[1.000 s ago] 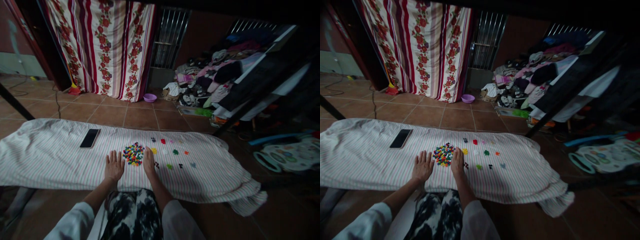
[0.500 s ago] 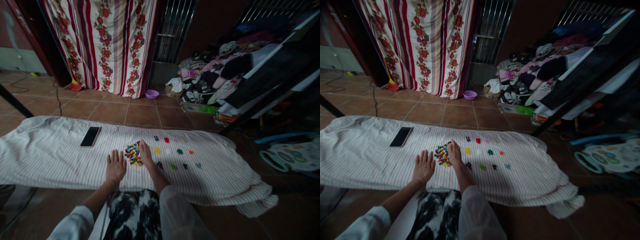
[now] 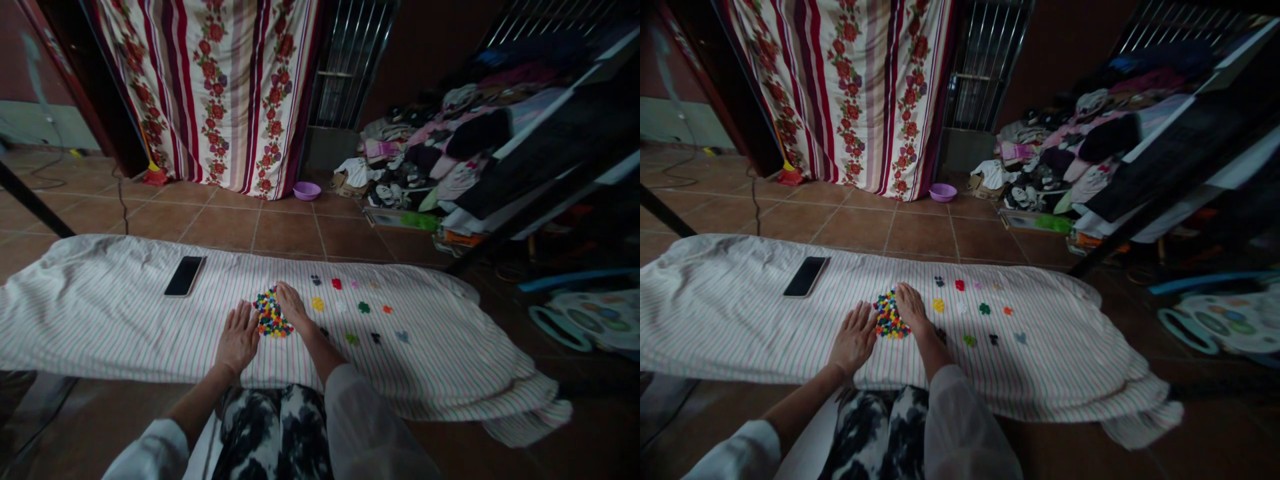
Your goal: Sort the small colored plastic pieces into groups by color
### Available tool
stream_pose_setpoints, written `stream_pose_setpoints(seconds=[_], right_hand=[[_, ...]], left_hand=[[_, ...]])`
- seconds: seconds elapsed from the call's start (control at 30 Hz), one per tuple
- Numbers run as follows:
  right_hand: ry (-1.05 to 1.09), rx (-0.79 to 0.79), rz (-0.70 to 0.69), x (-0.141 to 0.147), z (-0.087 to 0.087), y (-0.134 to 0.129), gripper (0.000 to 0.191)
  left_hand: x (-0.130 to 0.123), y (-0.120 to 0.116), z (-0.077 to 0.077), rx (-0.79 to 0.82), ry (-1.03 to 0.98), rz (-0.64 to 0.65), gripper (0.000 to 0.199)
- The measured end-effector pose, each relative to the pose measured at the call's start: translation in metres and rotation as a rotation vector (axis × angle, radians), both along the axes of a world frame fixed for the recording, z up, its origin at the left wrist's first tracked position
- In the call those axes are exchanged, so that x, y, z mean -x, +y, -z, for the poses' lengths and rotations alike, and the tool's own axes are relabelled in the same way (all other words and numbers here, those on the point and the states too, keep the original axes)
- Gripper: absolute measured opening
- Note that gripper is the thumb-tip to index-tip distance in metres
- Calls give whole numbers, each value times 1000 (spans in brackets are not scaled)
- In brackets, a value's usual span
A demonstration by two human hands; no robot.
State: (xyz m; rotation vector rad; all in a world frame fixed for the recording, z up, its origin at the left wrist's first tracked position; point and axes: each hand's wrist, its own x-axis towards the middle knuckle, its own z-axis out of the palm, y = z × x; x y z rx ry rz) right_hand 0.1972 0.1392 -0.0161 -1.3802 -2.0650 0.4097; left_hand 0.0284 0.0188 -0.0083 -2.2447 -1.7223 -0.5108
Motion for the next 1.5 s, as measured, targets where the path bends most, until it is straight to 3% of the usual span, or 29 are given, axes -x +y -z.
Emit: stream_pose_setpoints(seconds=[0.13,0.3,0.53,0.77,1.0,1.2,1.5], right_hand=[[-104,-11,-50,1,-4,0,43],[-246,35,-39,12,-25,-5,39],[-458,61,-282,41,-47,-14,31],[-506,-67,-435,27,-48,-40,25],[-403,-145,-350,6,-40,-66,35],[-221,-102,-21,0,-18,-89,47],[8,-145,43,-14,3,-107,47]], left_hand=[[2,1,4,-8,-23,14,47],[3,4,9,5,-49,-49,51],[5,7,17,-17,-81,-95,52],[6,5,12,26,-83,-46,51],[7,3,14,13,-45,124,52],[6,4,13,15,-49,112,54],[6,-2,5,66,-58,179,50]])
